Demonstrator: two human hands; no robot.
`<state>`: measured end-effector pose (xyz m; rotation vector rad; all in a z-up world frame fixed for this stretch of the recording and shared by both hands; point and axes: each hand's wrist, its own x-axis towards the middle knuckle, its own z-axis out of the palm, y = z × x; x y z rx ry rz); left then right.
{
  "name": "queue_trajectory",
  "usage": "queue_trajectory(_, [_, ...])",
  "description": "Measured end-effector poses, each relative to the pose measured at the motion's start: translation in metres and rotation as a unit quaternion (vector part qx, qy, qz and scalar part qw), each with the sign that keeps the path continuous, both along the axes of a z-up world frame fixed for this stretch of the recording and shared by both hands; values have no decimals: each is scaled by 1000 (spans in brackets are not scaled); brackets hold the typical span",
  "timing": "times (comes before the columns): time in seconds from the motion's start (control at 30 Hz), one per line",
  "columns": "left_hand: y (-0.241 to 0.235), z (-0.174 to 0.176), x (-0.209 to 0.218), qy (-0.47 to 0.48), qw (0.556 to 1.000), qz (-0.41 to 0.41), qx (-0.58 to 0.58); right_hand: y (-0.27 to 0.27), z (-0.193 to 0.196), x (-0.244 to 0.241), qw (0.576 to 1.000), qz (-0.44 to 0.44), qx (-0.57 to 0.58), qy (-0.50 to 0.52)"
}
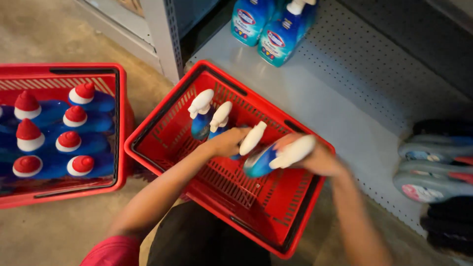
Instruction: The recorder is picking various cleaning and laundry products from the lower shelves of a grocery store aisle and placing them into red shopping baskets.
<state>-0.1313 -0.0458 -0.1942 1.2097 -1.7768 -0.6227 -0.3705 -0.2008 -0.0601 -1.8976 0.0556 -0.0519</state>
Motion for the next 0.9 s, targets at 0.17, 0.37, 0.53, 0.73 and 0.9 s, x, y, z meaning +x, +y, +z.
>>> queue_trajectory(0.17, [-16,-23,14,-30,991,40,126,6,-120,39,991,-14,70,112])
queue_trajectory(0.37, [-5,-10,-3,-20,997,62,46,-21,-172,61,997,-66,20,22])
queue_trajectory(0.53, [26,39,-5,-4,985,173,4,-56,-187,61,993,-120,12,17])
queue_trajectory(0.73, [10,64,28,-160,978,132,-22,-56,-128,53,959,-237,-138,73])
queue_trajectory(0.9, [-45,74,83,-146,972,180,-47,-74,-80,80,903,-348,-248,50])
